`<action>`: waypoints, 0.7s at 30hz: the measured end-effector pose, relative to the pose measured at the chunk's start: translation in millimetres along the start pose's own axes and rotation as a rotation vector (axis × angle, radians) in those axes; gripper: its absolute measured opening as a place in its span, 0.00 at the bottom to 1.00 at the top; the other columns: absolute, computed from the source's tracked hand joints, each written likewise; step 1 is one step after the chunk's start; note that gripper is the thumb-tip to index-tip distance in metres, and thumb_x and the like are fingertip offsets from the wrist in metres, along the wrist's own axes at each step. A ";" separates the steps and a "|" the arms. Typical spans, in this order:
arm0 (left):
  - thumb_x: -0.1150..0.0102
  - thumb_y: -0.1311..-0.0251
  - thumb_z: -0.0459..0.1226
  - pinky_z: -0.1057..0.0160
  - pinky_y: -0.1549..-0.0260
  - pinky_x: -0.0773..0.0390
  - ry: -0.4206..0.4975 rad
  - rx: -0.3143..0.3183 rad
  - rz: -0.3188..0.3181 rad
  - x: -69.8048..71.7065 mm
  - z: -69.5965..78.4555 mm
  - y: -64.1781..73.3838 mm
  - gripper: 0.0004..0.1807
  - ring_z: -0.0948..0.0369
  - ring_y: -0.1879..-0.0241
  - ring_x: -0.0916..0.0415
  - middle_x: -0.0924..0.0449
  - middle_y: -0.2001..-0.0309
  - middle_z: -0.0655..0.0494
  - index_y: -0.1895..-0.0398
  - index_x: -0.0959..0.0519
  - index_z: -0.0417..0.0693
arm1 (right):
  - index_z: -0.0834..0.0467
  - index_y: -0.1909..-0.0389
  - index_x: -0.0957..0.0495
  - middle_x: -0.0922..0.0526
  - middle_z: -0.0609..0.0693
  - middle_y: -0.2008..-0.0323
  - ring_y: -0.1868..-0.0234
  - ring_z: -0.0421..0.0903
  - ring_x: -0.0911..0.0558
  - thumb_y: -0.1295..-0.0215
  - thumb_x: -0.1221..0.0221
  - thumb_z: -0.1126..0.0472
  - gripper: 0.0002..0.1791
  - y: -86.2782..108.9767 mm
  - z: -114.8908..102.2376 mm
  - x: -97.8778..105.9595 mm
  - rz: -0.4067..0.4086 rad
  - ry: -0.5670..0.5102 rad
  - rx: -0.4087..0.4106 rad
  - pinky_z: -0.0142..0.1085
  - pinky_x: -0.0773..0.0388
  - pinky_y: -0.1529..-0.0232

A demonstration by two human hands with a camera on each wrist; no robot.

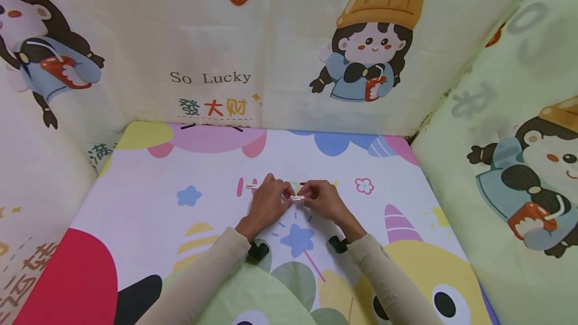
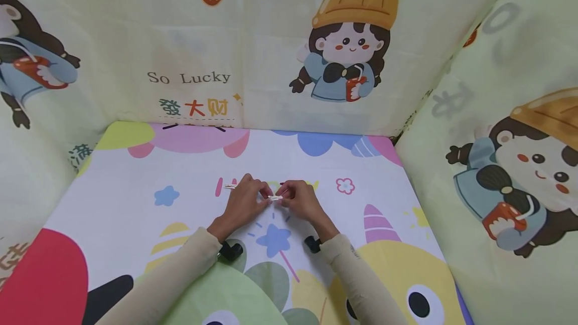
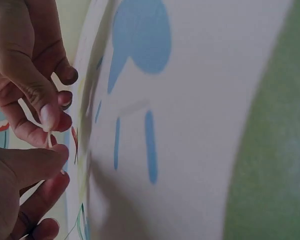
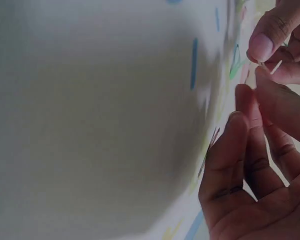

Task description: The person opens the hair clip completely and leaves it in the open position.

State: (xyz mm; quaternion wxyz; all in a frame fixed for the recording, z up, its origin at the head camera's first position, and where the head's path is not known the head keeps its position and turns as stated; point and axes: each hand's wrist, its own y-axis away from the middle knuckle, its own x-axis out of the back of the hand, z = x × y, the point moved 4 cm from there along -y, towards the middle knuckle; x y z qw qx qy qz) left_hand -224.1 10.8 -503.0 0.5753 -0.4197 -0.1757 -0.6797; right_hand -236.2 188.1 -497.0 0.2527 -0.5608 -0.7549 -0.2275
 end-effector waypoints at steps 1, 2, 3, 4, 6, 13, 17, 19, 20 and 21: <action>0.21 0.43 0.38 0.64 0.66 0.24 -0.007 0.006 -0.006 -0.8 -0.5 -0.1 0.06 0.60 0.60 0.31 0.14 0.69 0.60 0.65 0.10 0.55 | 0.57 0.62 0.12 0.12 0.50 0.70 0.70 0.40 0.18 0.40 0.25 0.68 0.07 -0.5 -0.6 -1.3 0.005 0.025 0.005 0.31 0.22 0.63; 0.21 0.43 0.38 0.64 0.66 0.24 -0.016 0.010 -0.012 -1.8 -1.0 -0.2 0.06 0.60 0.61 0.31 0.14 0.69 0.60 0.65 0.10 0.55 | 0.56 0.64 0.12 0.13 0.50 0.71 0.70 0.40 0.19 0.40 0.24 0.68 0.07 -0.7 -1.6 -2.4 0.009 0.047 0.008 0.32 0.22 0.63; 0.20 0.44 0.37 0.64 0.66 0.24 -0.023 0.012 -0.017 -2.7 -1.3 -0.3 0.06 0.61 0.61 0.31 0.14 0.69 0.60 0.66 0.10 0.55 | 0.55 0.65 0.12 0.13 0.49 0.72 0.71 0.40 0.19 0.41 0.24 0.68 0.07 -1.0 -1.7 -3.6 0.013 0.067 0.005 0.32 0.23 0.64; 0.20 0.44 0.38 0.64 0.65 0.24 -0.032 0.015 -0.023 -3.8 -1.7 -0.3 0.06 0.61 0.61 0.31 0.14 0.69 0.60 0.66 0.10 0.55 | 0.55 0.66 0.12 0.14 0.48 0.73 0.71 0.40 0.20 0.42 0.24 0.68 0.08 -1.3 -1.8 -4.7 0.018 0.087 0.004 0.33 0.24 0.65; 0.20 0.44 0.38 0.64 0.65 0.25 -0.047 0.014 -0.029 -5.7 -2.4 -0.2 0.06 0.61 0.61 0.31 0.13 0.69 0.60 0.65 0.10 0.55 | 0.53 0.68 0.12 0.15 0.46 0.74 0.72 0.40 0.21 0.44 0.23 0.68 0.08 -1.9 -1.9 -6.4 0.028 0.123 -0.001 0.33 0.24 0.66; 0.21 0.44 0.38 0.65 0.66 0.27 -0.073 0.015 -0.032 -9.1 -4.4 -0.2 0.05 0.61 0.63 0.33 0.14 0.70 0.59 0.66 0.09 0.54 | 0.54 0.70 0.11 0.14 0.44 0.74 0.72 0.38 0.19 0.47 0.20 0.66 0.08 -3.4 -2.6 -9.7 0.040 0.187 -0.009 0.35 0.22 0.64; 0.21 0.44 0.38 0.65 0.67 0.27 -0.068 0.018 -0.039 -9.1 -4.7 -0.3 0.05 0.61 0.63 0.33 0.14 0.70 0.59 0.65 0.09 0.54 | 0.53 0.71 0.11 0.13 0.44 0.75 0.72 0.37 0.18 0.47 0.20 0.66 0.08 -3.9 -3.2 -10.6 0.038 0.207 -0.018 0.36 0.21 0.63; 0.21 0.44 0.38 0.66 0.68 0.28 -0.069 0.016 -0.040 -9.1 -4.8 -0.3 0.05 0.61 0.63 0.33 0.14 0.70 0.59 0.65 0.08 0.54 | 0.53 0.71 0.11 0.13 0.44 0.75 0.72 0.37 0.19 0.47 0.20 0.66 0.09 -4.1 -2.9 -10.8 0.040 0.212 -0.018 0.36 0.22 0.63; 0.21 0.44 0.39 0.66 0.68 0.28 -0.069 0.016 -0.041 -9.2 -4.9 -0.3 0.05 0.61 0.63 0.33 0.14 0.70 0.59 0.65 0.08 0.54 | 0.53 0.71 0.10 0.13 0.44 0.76 0.72 0.37 0.19 0.48 0.20 0.66 0.09 -4.3 -2.6 -10.8 0.041 0.214 -0.018 0.36 0.22 0.62; 0.21 0.44 0.39 0.66 0.68 0.28 -0.069 0.013 -0.039 -9.3 -4.9 -0.1 0.05 0.61 0.63 0.33 0.14 0.70 0.59 0.65 0.08 0.54 | 0.53 0.70 0.10 0.14 0.44 0.76 0.72 0.37 0.19 0.48 0.20 0.66 0.09 -4.4 -2.0 -10.9 0.041 0.216 -0.015 0.35 0.22 0.62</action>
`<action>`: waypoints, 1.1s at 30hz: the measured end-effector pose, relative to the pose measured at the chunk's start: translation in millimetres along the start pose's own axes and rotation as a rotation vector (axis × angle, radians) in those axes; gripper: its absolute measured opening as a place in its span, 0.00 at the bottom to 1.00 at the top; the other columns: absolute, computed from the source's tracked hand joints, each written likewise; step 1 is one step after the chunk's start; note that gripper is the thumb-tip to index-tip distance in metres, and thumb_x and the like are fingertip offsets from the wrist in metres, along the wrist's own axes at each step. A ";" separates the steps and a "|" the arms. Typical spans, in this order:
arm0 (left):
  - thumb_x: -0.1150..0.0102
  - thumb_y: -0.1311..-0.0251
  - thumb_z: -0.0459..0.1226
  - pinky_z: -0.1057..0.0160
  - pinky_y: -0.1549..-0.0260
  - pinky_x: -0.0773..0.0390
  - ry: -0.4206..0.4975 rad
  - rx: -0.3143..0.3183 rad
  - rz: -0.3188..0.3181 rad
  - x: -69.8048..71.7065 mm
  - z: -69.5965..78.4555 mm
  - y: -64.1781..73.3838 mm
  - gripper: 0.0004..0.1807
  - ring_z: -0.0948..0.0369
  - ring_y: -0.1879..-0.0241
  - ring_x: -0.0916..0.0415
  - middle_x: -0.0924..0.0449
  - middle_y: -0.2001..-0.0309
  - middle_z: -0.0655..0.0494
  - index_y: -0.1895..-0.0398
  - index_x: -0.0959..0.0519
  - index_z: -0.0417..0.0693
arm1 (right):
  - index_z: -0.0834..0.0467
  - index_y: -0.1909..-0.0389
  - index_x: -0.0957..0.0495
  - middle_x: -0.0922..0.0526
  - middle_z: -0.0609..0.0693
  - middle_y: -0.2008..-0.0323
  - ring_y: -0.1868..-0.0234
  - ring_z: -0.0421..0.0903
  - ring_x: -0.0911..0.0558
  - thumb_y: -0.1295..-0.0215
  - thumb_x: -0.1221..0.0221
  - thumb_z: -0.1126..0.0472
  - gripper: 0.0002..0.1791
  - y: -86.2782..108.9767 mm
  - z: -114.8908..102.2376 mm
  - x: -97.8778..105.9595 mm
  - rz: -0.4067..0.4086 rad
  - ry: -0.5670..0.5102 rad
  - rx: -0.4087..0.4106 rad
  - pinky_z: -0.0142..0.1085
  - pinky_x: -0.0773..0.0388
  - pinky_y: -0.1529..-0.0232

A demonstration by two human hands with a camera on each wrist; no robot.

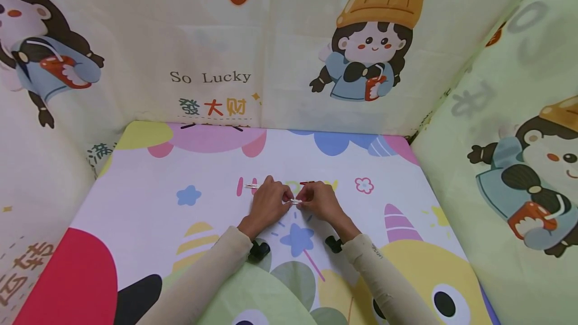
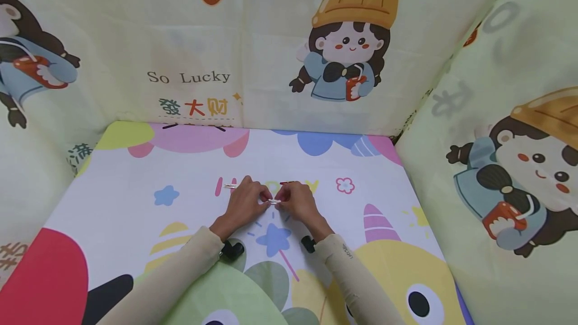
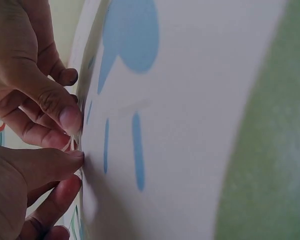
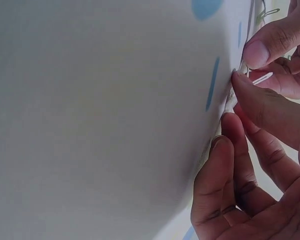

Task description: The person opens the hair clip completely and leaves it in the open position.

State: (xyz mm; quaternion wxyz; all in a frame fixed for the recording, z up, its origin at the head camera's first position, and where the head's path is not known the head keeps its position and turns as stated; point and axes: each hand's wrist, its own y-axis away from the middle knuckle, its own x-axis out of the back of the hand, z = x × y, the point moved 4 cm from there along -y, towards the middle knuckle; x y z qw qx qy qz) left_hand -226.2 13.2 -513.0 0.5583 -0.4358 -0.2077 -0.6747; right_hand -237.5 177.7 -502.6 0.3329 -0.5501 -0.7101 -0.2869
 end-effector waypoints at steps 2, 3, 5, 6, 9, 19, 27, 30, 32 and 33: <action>0.21 0.44 0.39 0.66 0.68 0.28 -0.002 0.000 -0.003 0.0 0.1 0.1 0.05 0.61 0.63 0.33 0.14 0.70 0.60 0.65 0.08 0.54 | 0.54 0.69 0.10 0.15 0.44 0.76 0.72 0.37 0.19 0.48 0.19 0.66 0.09 0.2 0.5 0.6 0.000 -0.003 0.001 0.35 0.23 0.63; 0.21 0.44 0.39 0.66 0.68 0.28 0.000 0.002 -0.006 0.4 0.4 0.2 0.05 0.62 0.63 0.33 0.14 0.70 0.60 0.64 0.08 0.54 | 0.54 0.69 0.10 0.15 0.44 0.76 0.72 0.37 0.20 0.48 0.19 0.66 0.10 0.1 1.2 1.2 0.002 -0.008 -0.003 0.35 0.23 0.63; 0.21 0.44 0.39 0.66 0.67 0.28 0.009 0.003 -0.010 1.7 0.9 -0.2 0.06 0.61 0.62 0.33 0.14 0.70 0.60 0.64 0.09 0.54 | 0.54 0.68 0.10 0.15 0.44 0.76 0.72 0.38 0.20 0.48 0.20 0.65 0.09 -0.2 3.3 3.2 0.005 -0.028 -0.019 0.35 0.23 0.63; 0.21 0.44 0.39 0.66 0.67 0.28 0.014 0.005 -0.011 2.9 1.6 -0.6 0.06 0.61 0.62 0.33 0.15 0.70 0.60 0.64 0.09 0.54 | 0.54 0.67 0.10 0.15 0.44 0.75 0.72 0.38 0.19 0.47 0.20 0.66 0.09 -0.5 4.5 4.8 0.008 -0.037 -0.025 0.35 0.23 0.63; 0.21 0.44 0.39 0.64 0.65 0.28 0.047 0.022 -0.031 7.5 3.9 -4.3 0.08 0.60 0.61 0.32 0.14 0.69 0.59 0.62 0.09 0.54 | 0.54 0.66 0.10 0.14 0.45 0.75 0.72 0.40 0.19 0.44 0.22 0.66 0.08 -2.2 10.1 11.4 0.028 -0.062 -0.048 0.35 0.23 0.65; 0.22 0.41 0.41 0.64 0.67 0.28 0.099 0.079 -0.093 14.0 8.7 -25.6 0.11 0.59 0.59 0.31 0.11 0.65 0.59 0.56 0.09 0.55 | 0.53 0.62 0.09 0.14 0.49 0.72 0.70 0.44 0.20 0.41 0.24 0.65 0.07 -9.7 29.7 33.8 0.093 -0.073 -0.107 0.35 0.26 0.65; 0.22 0.41 0.41 0.62 0.63 0.25 0.059 0.112 -0.119 4.7 10.9 -44.1 0.11 0.59 0.57 0.31 0.14 0.67 0.60 0.55 0.09 0.56 | 0.55 0.61 0.10 0.13 0.51 0.71 0.68 0.46 0.20 0.40 0.24 0.65 0.07 -20.0 38.4 40.8 0.123 -0.063 -0.138 0.36 0.26 0.65; 0.23 0.39 0.41 0.62 0.60 0.25 0.046 0.110 -0.128 0.9 12.2 -50.8 0.10 0.59 0.56 0.31 0.14 0.66 0.60 0.55 0.09 0.55 | 0.56 0.61 0.10 0.12 0.53 0.70 0.68 0.47 0.19 0.39 0.26 0.66 0.07 -24.5 40.3 40.9 0.114 -0.063 -0.159 0.35 0.26 0.66; 0.24 0.39 0.39 0.61 0.59 0.25 0.031 0.097 -0.126 -1.1 13.0 -55.1 0.09 0.59 0.56 0.31 0.14 0.65 0.59 0.55 0.09 0.55 | 0.57 0.60 0.10 0.11 0.54 0.69 0.68 0.48 0.18 0.38 0.26 0.66 0.07 -27.4 40.5 39.6 0.099 -0.064 -0.173 0.35 0.25 0.67; 0.24 0.39 0.39 0.61 0.58 0.25 0.022 0.087 -0.123 -2.2 13.3 -57.1 0.09 0.59 0.56 0.31 0.14 0.64 0.59 0.55 0.09 0.55 | 0.57 0.61 0.10 0.11 0.54 0.69 0.68 0.48 0.18 0.38 0.26 0.66 0.06 -28.7 40.4 38.9 0.093 -0.064 -0.178 0.35 0.25 0.67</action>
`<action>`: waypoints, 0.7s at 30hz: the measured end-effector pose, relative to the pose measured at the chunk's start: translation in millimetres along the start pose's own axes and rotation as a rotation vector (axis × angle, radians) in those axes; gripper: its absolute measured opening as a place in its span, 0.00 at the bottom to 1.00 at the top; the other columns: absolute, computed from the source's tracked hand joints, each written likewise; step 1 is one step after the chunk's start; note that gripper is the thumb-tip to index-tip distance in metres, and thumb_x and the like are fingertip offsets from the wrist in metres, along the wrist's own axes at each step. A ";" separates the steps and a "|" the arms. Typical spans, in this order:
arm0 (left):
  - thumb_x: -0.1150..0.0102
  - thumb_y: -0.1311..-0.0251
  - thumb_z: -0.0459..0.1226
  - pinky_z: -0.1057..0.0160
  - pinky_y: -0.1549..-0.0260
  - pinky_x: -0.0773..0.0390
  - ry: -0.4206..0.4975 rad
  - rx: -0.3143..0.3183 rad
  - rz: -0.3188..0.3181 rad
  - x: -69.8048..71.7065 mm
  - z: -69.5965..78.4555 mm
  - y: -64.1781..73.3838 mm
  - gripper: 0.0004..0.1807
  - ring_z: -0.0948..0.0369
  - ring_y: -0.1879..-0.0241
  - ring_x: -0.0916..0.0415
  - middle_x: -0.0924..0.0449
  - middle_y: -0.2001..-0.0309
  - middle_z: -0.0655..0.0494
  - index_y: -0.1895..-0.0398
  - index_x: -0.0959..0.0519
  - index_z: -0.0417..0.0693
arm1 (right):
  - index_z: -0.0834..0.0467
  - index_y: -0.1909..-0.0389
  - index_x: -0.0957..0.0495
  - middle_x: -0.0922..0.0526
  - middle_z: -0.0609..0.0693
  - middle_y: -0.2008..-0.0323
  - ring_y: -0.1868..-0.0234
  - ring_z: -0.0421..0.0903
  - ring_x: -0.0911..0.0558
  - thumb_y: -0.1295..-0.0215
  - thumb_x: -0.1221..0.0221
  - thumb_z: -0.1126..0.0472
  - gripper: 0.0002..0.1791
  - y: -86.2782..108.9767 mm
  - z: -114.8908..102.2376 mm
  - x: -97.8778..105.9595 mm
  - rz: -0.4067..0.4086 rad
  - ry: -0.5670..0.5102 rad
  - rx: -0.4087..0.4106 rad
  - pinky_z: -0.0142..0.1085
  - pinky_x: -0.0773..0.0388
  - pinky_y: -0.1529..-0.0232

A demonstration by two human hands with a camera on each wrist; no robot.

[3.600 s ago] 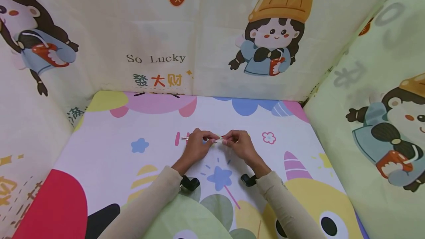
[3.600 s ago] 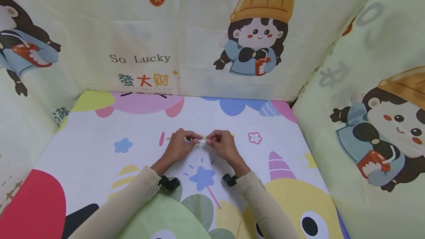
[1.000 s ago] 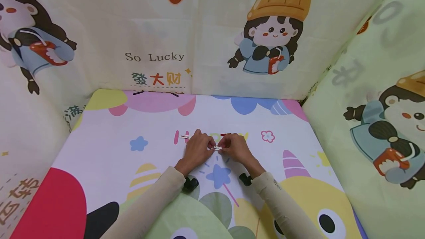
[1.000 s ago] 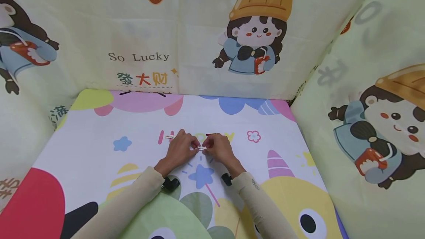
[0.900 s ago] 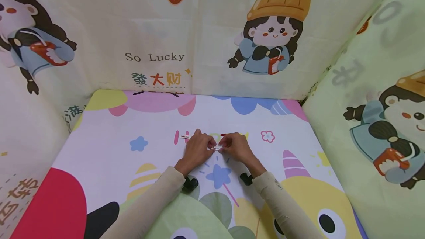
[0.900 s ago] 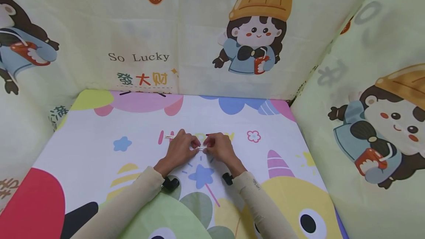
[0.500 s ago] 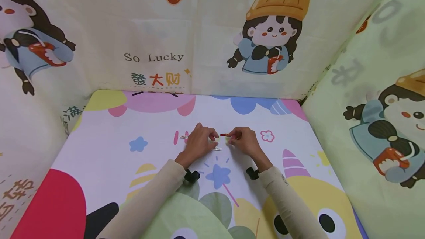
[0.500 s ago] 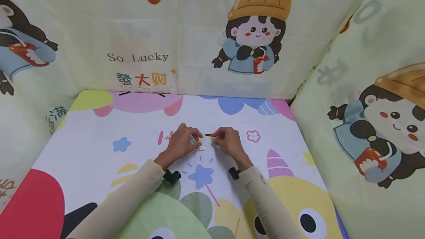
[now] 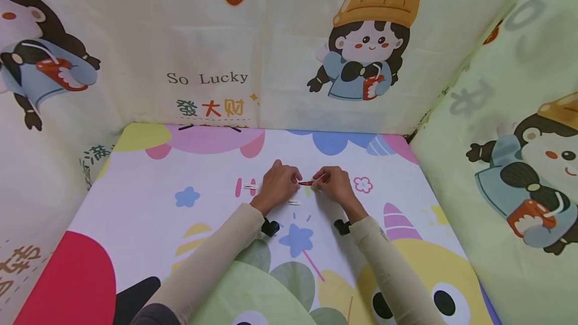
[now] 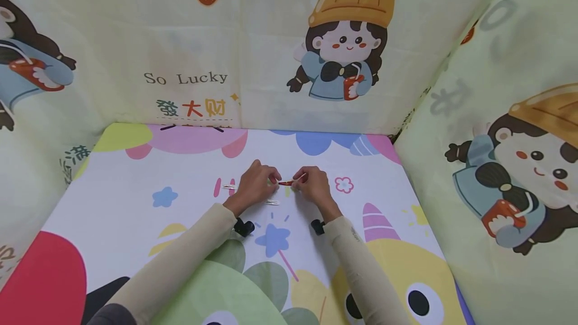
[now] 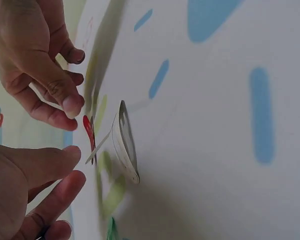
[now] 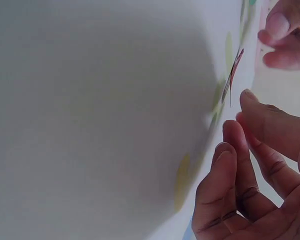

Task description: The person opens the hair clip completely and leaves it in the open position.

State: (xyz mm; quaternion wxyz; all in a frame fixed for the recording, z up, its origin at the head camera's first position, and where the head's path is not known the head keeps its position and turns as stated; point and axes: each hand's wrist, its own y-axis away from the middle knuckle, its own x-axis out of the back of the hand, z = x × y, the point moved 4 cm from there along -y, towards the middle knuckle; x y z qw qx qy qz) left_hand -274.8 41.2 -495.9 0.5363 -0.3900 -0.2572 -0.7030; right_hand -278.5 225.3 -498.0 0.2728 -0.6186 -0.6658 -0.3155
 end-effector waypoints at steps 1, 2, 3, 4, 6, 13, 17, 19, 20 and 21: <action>0.25 0.39 0.38 0.60 0.58 0.25 -0.008 -0.012 0.006 -0.6 0.8 -2.0 0.09 0.58 0.56 0.31 0.14 0.64 0.58 0.56 0.09 0.54 | 0.57 0.61 0.10 0.11 0.54 0.69 0.68 0.48 0.18 0.38 0.26 0.66 0.06 -1.5 0.0 -1.1 -0.005 0.006 -0.003 0.34 0.26 0.67; 0.25 0.38 0.37 0.60 0.58 0.25 -0.016 -0.022 0.010 -1.4 1.6 -3.9 0.08 0.58 0.56 0.31 0.14 0.64 0.58 0.56 0.10 0.53 | 0.57 0.61 0.10 0.11 0.54 0.69 0.68 0.48 0.18 0.38 0.26 0.65 0.06 -2.7 -0.3 -2.0 -0.013 0.009 -0.008 0.34 0.26 0.67; 0.25 0.39 0.37 0.60 0.58 0.25 -0.026 -0.033 0.014 -2.5 2.1 -5.9 0.08 0.58 0.57 0.31 0.14 0.64 0.58 0.56 0.10 0.53 | 0.57 0.62 0.10 0.11 0.54 0.69 0.68 0.48 0.19 0.38 0.25 0.64 0.06 -3.6 -0.8 -2.9 -0.018 0.014 -0.014 0.34 0.26 0.67; 0.25 0.39 0.37 0.59 0.58 0.25 -0.035 -0.042 0.019 -3.6 2.6 -7.6 0.08 0.57 0.57 0.30 0.14 0.65 0.58 0.57 0.09 0.53 | 0.56 0.63 0.10 0.10 0.53 0.69 0.68 0.48 0.18 0.39 0.25 0.64 0.06 -4.6 -1.2 -3.8 -0.021 0.026 -0.016 0.34 0.26 0.67; 0.25 0.38 0.37 0.59 0.59 0.26 -0.050 -0.052 0.019 -6.4 3.5 -10.7 0.07 0.57 0.57 0.31 0.14 0.65 0.58 0.58 0.09 0.53 | 0.56 0.64 0.10 0.11 0.52 0.71 0.68 0.47 0.19 0.39 0.24 0.63 0.05 -6.1 -1.7 -5.4 -0.027 0.039 -0.019 0.34 0.27 0.67; 0.27 0.36 0.36 0.61 0.61 0.28 -0.053 -0.026 0.010 -14.1 3.5 -14.1 0.04 0.57 0.58 0.32 0.15 0.67 0.58 0.61 0.09 0.52 | 0.57 0.70 0.11 0.14 0.51 0.75 0.69 0.46 0.22 0.39 0.25 0.65 0.04 -4.4 -6.5 -7.6 -0.034 0.046 -0.029 0.35 0.29 0.69; 0.28 0.36 0.36 0.62 0.62 0.28 -0.046 -0.016 0.009 -15.6 1.7 -13.6 0.03 0.58 0.58 0.33 0.16 0.69 0.59 0.62 0.09 0.53 | 0.58 0.69 0.12 0.15 0.51 0.74 0.68 0.47 0.23 0.38 0.25 0.65 0.04 -3.1 -7.6 -8.2 -0.041 0.040 -0.055 0.34 0.29 0.68; 0.28 0.35 0.35 0.62 0.62 0.29 -0.040 -0.015 0.007 -15.6 1.4 -12.9 0.03 0.58 0.58 0.33 0.17 0.69 0.59 0.63 0.09 0.53 | 0.58 0.68 0.12 0.16 0.51 0.73 0.68 0.47 0.23 0.38 0.26 0.65 0.04 -3.3 -7.5 -8.6 -0.040 0.040 -0.060 0.34 0.29 0.68; 0.29 0.35 0.36 0.62 0.62 0.28 -0.036 -0.011 0.005 -15.8 1.1 -12.7 0.03 0.58 0.58 0.33 0.17 0.69 0.59 0.63 0.09 0.53 | 0.58 0.68 0.12 0.16 0.51 0.73 0.68 0.47 0.23 0.37 0.26 0.65 0.04 -3.4 -7.1 -8.9 -0.041 0.043 -0.060 0.34 0.29 0.68; 0.28 0.36 0.36 0.62 0.62 0.28 -0.026 -0.004 0.001 -15.7 0.9 -12.4 0.03 0.58 0.58 0.33 0.18 0.69 0.59 0.63 0.09 0.53 | 0.58 0.67 0.12 0.16 0.52 0.73 0.68 0.47 0.23 0.37 0.26 0.65 0.03 -3.5 -6.7 -9.2 -0.043 0.047 -0.059 0.34 0.29 0.68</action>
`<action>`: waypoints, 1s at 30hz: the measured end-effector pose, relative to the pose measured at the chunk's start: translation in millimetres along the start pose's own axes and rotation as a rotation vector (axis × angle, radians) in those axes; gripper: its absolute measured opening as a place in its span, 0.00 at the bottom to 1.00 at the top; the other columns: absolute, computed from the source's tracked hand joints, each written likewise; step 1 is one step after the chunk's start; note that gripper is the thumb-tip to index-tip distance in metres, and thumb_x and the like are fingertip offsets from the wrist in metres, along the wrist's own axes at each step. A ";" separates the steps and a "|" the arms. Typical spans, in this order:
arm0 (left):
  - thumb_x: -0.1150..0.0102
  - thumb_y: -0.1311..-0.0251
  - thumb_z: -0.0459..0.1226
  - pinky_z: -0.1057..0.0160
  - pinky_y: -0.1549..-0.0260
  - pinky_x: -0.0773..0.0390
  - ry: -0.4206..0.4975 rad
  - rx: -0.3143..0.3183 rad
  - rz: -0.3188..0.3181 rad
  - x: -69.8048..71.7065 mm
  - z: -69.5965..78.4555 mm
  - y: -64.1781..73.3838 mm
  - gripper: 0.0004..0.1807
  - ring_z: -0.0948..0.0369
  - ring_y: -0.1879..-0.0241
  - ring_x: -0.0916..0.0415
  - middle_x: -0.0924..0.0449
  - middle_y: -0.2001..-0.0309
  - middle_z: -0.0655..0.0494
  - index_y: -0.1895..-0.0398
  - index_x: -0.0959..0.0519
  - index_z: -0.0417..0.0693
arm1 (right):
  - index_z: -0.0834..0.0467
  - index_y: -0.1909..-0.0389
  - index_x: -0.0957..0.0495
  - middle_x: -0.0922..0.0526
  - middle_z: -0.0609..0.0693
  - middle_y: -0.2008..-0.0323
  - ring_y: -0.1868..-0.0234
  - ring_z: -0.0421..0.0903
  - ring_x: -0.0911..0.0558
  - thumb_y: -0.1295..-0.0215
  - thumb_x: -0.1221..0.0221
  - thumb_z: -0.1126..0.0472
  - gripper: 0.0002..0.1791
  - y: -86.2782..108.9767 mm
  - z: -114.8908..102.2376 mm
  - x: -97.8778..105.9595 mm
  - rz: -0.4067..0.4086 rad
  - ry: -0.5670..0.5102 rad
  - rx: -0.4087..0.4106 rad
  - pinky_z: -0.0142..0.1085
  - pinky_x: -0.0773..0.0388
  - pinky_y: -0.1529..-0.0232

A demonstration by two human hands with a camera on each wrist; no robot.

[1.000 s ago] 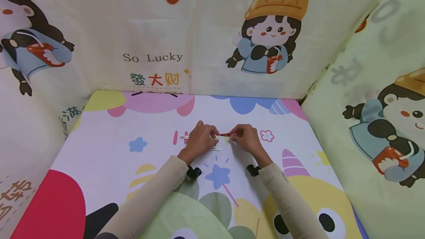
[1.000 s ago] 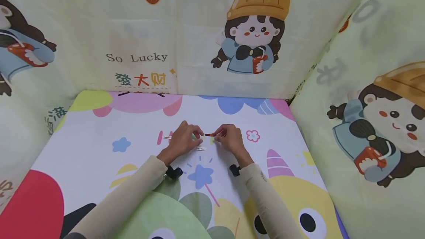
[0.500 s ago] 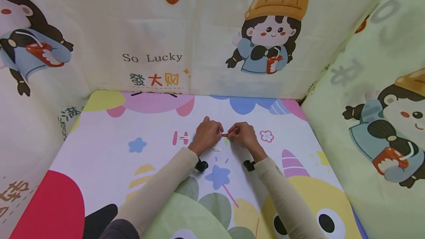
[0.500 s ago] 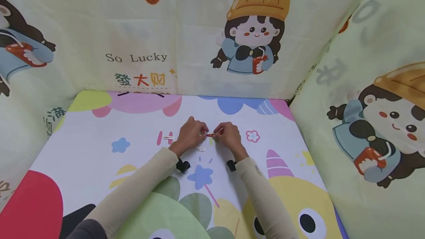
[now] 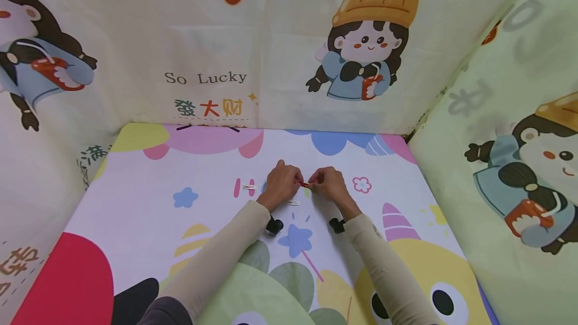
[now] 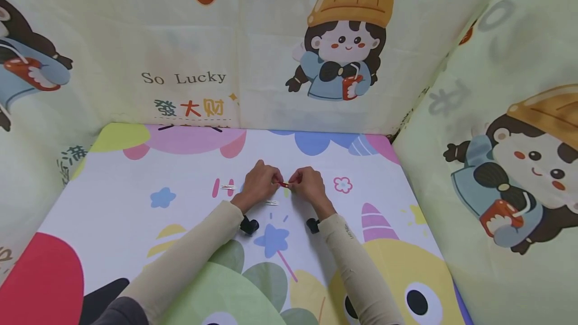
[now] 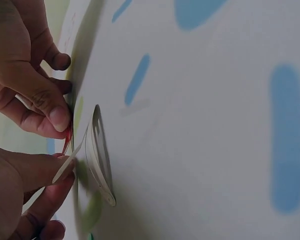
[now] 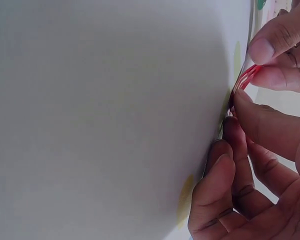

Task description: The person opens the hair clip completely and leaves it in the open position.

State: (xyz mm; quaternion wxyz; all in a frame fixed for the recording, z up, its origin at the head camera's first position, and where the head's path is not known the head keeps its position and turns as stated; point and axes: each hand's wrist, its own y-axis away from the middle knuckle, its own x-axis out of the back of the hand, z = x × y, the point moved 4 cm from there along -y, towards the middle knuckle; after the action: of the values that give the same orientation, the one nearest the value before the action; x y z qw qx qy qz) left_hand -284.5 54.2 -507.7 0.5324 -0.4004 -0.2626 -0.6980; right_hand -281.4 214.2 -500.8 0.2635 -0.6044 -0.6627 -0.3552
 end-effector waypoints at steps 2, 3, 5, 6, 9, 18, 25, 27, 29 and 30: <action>0.28 0.36 0.35 0.62 0.61 0.28 0.025 0.014 -0.005 0.8 -0.3 1.2 0.03 0.58 0.58 0.33 0.18 0.69 0.58 0.63 0.09 0.52 | 0.58 0.68 0.12 0.16 0.52 0.73 0.69 0.47 0.23 0.36 0.27 0.65 0.03 0.2 0.7 -0.9 -0.002 0.005 0.005 0.34 0.29 0.67; 0.28 0.36 0.35 0.61 0.61 0.27 0.043 0.025 -0.007 1.3 -0.7 1.8 0.03 0.58 0.58 0.33 0.19 0.69 0.58 0.63 0.09 0.52 | 0.58 0.68 0.12 0.16 0.52 0.73 0.69 0.47 0.23 0.35 0.28 0.65 0.03 0.2 1.0 -1.4 -0.003 0.008 0.010 0.35 0.29 0.67; 0.28 0.37 0.35 0.61 0.61 0.27 0.077 0.044 -0.003 2.6 -1.7 2.8 0.02 0.58 0.58 0.32 0.19 0.70 0.58 0.64 0.09 0.52 | 0.57 0.68 0.12 0.16 0.51 0.73 0.69 0.47 0.23 0.35 0.28 0.65 0.03 0.6 1.8 -2.4 -0.006 0.007 0.018 0.35 0.29 0.67; 0.27 0.38 0.34 0.61 0.61 0.27 0.094 0.050 0.001 3.5 -2.5 3.3 0.03 0.58 0.58 0.32 0.19 0.71 0.58 0.65 0.09 0.53 | 0.57 0.67 0.12 0.16 0.51 0.72 0.69 0.46 0.23 0.34 0.29 0.65 0.02 0.8 2.0 -2.7 -0.007 0.005 0.023 0.35 0.29 0.67; 0.26 0.39 0.35 0.60 0.61 0.26 0.136 0.067 0.017 6.1 -5.1 4.6 0.03 0.58 0.58 0.30 0.18 0.72 0.59 0.65 0.09 0.53 | 0.57 0.65 0.12 0.15 0.51 0.70 0.67 0.46 0.22 0.32 0.29 0.62 0.02 1.9 2.4 -3.8 -0.016 -0.017 0.032 0.36 0.28 0.65; 0.27 0.37 0.37 0.55 0.51 0.22 0.283 0.087 0.060 14.2 -12.7 7.5 0.02 0.56 0.56 0.20 0.11 0.68 0.56 0.65 0.08 0.50 | 0.56 0.61 0.11 0.15 0.51 0.67 0.66 0.45 0.22 0.29 0.31 0.61 0.03 5.1 6.1 -6.0 -0.067 -0.181 0.068 0.36 0.27 0.64; 0.28 0.34 0.36 0.60 0.55 0.22 0.465 0.097 0.049 18.0 -17.1 9.1 0.03 0.57 0.61 0.17 0.09 0.67 0.53 0.64 0.08 0.47 | 0.58 0.61 0.13 0.14 0.52 0.67 0.67 0.45 0.23 0.27 0.34 0.63 0.03 6.8 2.4 -3.3 -0.057 -0.266 0.099 0.36 0.26 0.63; 0.28 0.34 0.37 0.62 0.58 0.24 0.494 0.101 0.045 19.2 -16.9 9.5 0.04 0.58 0.61 0.18 0.08 0.66 0.54 0.62 0.08 0.47 | 0.59 0.61 0.14 0.13 0.55 0.66 0.67 0.46 0.22 0.26 0.35 0.64 0.03 7.2 0.4 -2.2 -0.041 -0.280 0.114 0.36 0.26 0.64; 0.29 0.33 0.36 0.64 0.59 0.25 0.529 0.101 0.043 21.2 -15.9 10.1 0.04 0.58 0.61 0.19 0.08 0.63 0.53 0.60 0.07 0.47 | 0.60 0.61 0.15 0.13 0.57 0.66 0.67 0.47 0.21 0.25 0.36 0.65 0.04 7.3 -1.4 -1.0 -0.021 -0.290 0.132 0.35 0.25 0.66; 0.29 0.33 0.35 0.65 0.59 0.25 0.547 0.097 0.042 22.3 -15.1 10.5 0.05 0.59 0.60 0.19 0.08 0.62 0.53 0.59 0.07 0.47 | 0.60 0.61 0.15 0.13 0.59 0.66 0.67 0.48 0.20 0.25 0.37 0.65 0.04 7.5 -2.2 -0.2 -0.011 -0.295 0.141 0.35 0.25 0.66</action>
State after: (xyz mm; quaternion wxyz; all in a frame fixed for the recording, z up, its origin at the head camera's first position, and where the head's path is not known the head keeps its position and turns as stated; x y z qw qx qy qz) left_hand -281.2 27.3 -497.8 0.6164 -0.1767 -0.1338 -0.7556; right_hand -274.2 212.4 -498.5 0.2031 -0.6262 -0.7208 -0.2169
